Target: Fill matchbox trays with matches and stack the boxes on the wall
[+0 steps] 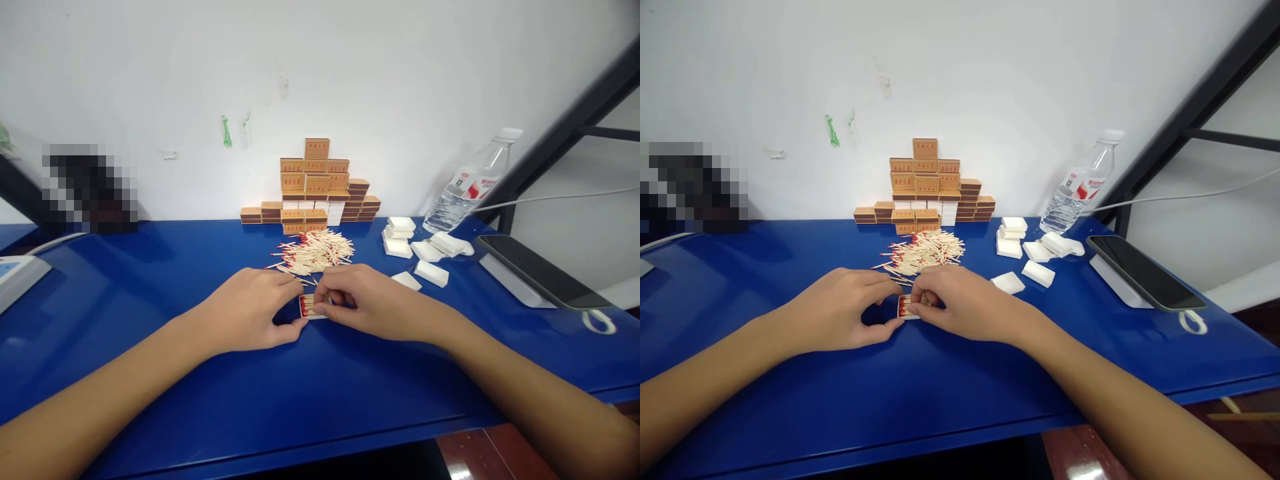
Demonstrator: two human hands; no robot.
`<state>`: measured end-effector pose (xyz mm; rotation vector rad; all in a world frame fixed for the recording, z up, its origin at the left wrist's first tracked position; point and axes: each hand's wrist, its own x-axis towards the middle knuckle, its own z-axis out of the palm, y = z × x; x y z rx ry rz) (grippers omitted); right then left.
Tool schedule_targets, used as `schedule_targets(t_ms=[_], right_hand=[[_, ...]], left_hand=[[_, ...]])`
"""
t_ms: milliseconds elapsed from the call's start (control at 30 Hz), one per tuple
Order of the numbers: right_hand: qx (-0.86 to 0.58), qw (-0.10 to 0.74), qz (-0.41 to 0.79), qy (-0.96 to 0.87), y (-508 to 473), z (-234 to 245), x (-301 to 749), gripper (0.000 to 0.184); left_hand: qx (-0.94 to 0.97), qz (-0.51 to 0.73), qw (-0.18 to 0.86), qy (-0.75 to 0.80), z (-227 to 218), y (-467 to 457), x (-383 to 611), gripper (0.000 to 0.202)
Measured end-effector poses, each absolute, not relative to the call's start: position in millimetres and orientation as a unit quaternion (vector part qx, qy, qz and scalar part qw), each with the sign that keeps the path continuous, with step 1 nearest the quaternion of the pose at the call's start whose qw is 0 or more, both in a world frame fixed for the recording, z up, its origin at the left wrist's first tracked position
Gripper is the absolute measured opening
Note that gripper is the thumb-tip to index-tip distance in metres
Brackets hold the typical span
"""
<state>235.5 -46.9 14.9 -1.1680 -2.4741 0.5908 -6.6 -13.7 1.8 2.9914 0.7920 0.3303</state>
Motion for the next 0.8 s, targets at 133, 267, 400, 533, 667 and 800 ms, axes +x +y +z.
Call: schedule_targets(t_ms=[133,267,400,533,667,800], right_hand=[[-0.422,0.167,0.183,-0.872,-42.8,14.7,242.5,0.012],[-0.474,0.142,0.137,-0.858,-34.7,17.7,267.2,0.019],[-0.521,0.057,0.166,-0.836,-32.1,18.8,281.0,0.026],[-0.520,0.045,0.207,-0.827,-34.1,18.9,275.2,0.025],[-0.510,0.063,0.186,-0.837,-32.7,16.3,272.1,0.023],[-0.478,0.102,0.161,-0.857,-28.8,11.5,271.3,0.018]], left_hand=[[0.960,0.101,0.012,0.259,1.3,-14.2,-7.0,0.023],[0.960,0.102,0.011,0.261,0.2,-14.4,-7.9,0.024],[0.961,0.109,0.006,0.253,0.4,-14.1,-7.8,0.024],[0.962,0.116,0.003,0.247,0.8,-14.1,-7.5,0.023],[0.962,0.117,0.002,0.247,0.6,-13.4,-7.8,0.023],[0.962,0.120,0.002,0.244,-0.1,-12.9,-8.1,0.023]])
